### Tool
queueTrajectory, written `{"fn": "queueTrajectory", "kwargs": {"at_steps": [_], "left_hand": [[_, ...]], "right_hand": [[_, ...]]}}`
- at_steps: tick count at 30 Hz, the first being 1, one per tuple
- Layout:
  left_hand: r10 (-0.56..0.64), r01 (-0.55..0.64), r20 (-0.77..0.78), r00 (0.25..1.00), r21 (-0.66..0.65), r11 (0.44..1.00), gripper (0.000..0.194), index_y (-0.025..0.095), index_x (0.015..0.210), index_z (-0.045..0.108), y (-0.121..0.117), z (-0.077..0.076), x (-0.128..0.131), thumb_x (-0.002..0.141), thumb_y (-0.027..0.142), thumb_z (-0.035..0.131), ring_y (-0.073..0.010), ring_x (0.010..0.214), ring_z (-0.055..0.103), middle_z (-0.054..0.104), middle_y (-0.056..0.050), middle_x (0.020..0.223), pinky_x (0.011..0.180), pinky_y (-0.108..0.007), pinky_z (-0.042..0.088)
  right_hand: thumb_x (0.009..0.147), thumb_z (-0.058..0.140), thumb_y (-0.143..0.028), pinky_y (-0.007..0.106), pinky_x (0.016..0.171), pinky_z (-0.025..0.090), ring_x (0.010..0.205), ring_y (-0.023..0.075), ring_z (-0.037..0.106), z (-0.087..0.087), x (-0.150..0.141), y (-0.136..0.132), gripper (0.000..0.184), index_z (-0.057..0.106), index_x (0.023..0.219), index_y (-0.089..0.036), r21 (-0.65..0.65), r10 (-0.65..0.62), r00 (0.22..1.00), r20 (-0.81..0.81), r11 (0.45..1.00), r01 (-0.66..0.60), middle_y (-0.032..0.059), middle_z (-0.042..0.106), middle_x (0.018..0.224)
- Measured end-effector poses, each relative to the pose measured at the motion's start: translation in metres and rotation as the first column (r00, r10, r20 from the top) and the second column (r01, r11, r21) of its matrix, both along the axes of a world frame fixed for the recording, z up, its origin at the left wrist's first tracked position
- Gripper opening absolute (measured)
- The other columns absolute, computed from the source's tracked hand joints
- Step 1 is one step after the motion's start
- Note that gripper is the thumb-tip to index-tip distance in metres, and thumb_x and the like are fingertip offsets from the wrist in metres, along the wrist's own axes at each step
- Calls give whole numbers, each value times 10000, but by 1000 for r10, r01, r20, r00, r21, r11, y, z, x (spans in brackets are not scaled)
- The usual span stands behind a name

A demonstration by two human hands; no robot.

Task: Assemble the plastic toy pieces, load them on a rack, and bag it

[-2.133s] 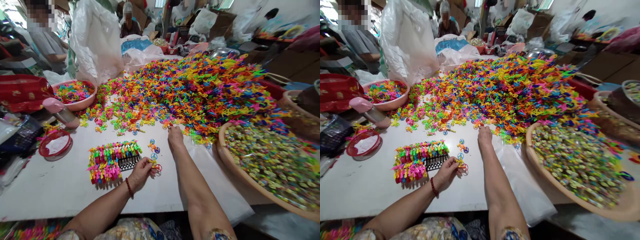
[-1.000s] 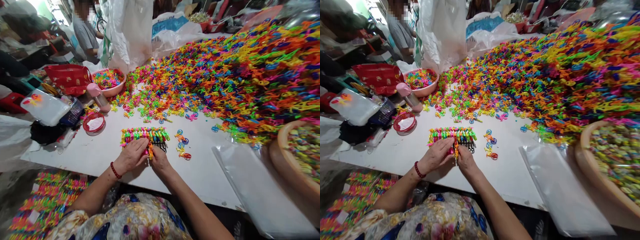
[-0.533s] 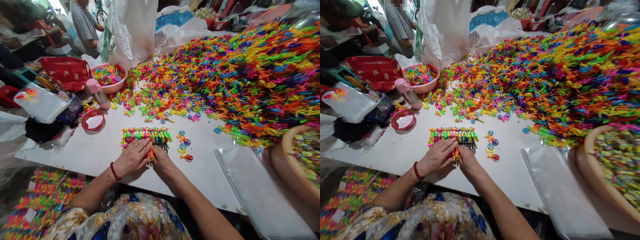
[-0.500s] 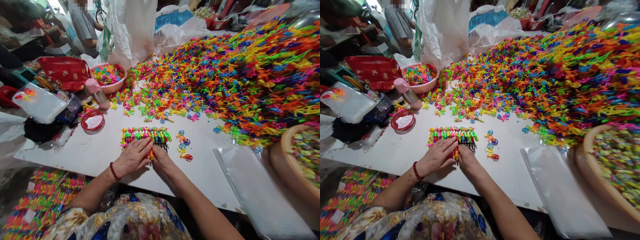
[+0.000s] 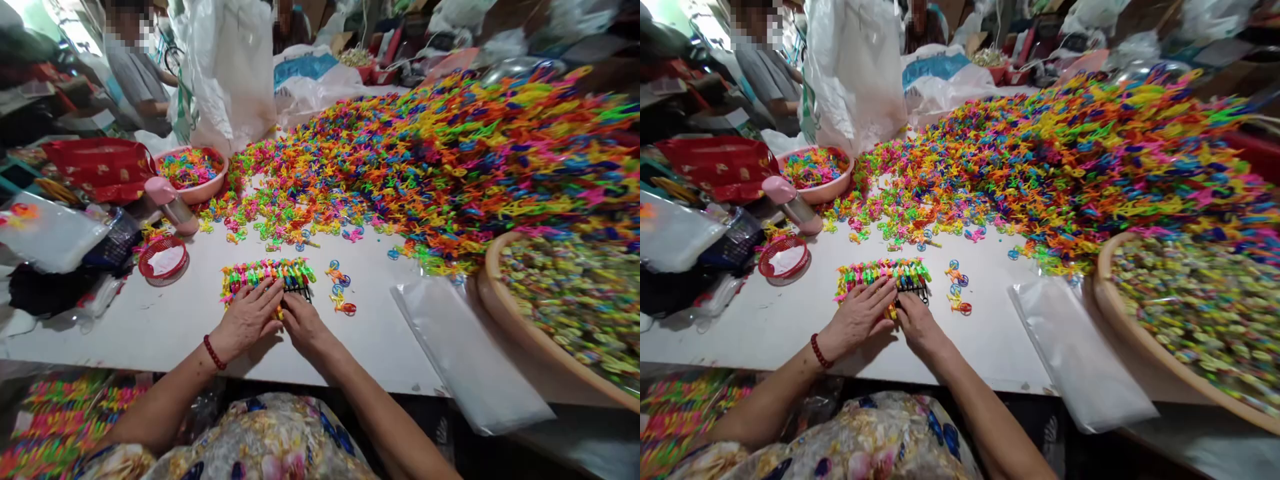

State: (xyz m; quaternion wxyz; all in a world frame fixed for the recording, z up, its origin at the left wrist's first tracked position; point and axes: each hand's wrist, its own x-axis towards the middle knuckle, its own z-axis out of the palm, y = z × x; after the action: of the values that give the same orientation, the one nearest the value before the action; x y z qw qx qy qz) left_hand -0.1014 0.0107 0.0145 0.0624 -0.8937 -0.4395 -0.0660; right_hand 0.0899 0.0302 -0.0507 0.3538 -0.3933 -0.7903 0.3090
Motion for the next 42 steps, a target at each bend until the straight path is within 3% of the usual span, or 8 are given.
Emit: {"fn": "queueTrajectory", "kwargs": {"at_steps": [6,12,15,19,22,24,36,42], "left_hand": [[51,-51,-7,999,11,999,551,232,1467,413,4,4,-26,953,405,506,-260,1433,345,367,-71,1555,1136,-466,262],[110,-107,385,916,-31,994,523,233,1435,461,-7,7,-3,932,338,557,-312,1453,303,442,-119,1509,1174,-540,219],[332,-1,718,612,-419,908,512,197,1391,484,-19,-8,56,931,410,552,-269,1255,552,564,-163,1378,1045,-461,441],[842,383,538,24,-783,490,538,142,1117,581,-1,-37,136,833,598,610,-157,720,656,687,-115,978,680,-310,540],[834,410,436,-339,-729,548,522,151,815,546,29,-55,169,672,603,762,-106,644,590,614,-14,732,627,-226,482],[778,368,442,-445,-702,610,535,164,791,521,46,-64,176,623,590,798,-95,617,572,590,15,699,597,-210,459],[774,350,509,-377,-696,627,552,197,1059,516,57,-85,167,728,584,729,-91,513,543,568,46,662,475,-195,408],[680,197,730,-68,-658,727,279,193,1098,598,49,-86,171,859,337,618,-152,758,625,639,-38,863,681,-276,521]], "right_hand": [[944,502,-229,545,1010,432,1167,311,486,-11,84,-19,284,624,1190,-159,339,-531,821,209,827,449,178,572,1258],[980,437,-235,428,817,538,890,249,570,-26,116,-21,243,652,1088,-201,328,-511,847,145,832,446,115,679,980],[981,453,-254,438,837,539,917,247,599,-14,98,-20,232,626,1129,-209,245,-540,841,7,817,522,109,680,995],[969,454,-213,448,852,547,967,252,612,0,72,-24,258,625,1161,-234,196,-433,900,-45,880,433,105,687,1022],[959,455,-194,473,893,537,1033,261,599,3,71,-21,306,628,1206,-247,212,-352,936,-23,913,349,109,678,1111],[958,463,-203,482,924,518,1072,265,585,4,79,-11,308,635,1211,-243,232,-384,923,-13,897,377,115,665,1159],[898,563,-191,325,803,448,886,224,548,3,66,166,154,687,806,-190,224,-375,866,331,923,314,90,642,878],[923,496,-173,277,709,421,759,180,548,-6,63,174,184,645,816,-183,218,-370,868,332,925,311,75,601,838]]}}
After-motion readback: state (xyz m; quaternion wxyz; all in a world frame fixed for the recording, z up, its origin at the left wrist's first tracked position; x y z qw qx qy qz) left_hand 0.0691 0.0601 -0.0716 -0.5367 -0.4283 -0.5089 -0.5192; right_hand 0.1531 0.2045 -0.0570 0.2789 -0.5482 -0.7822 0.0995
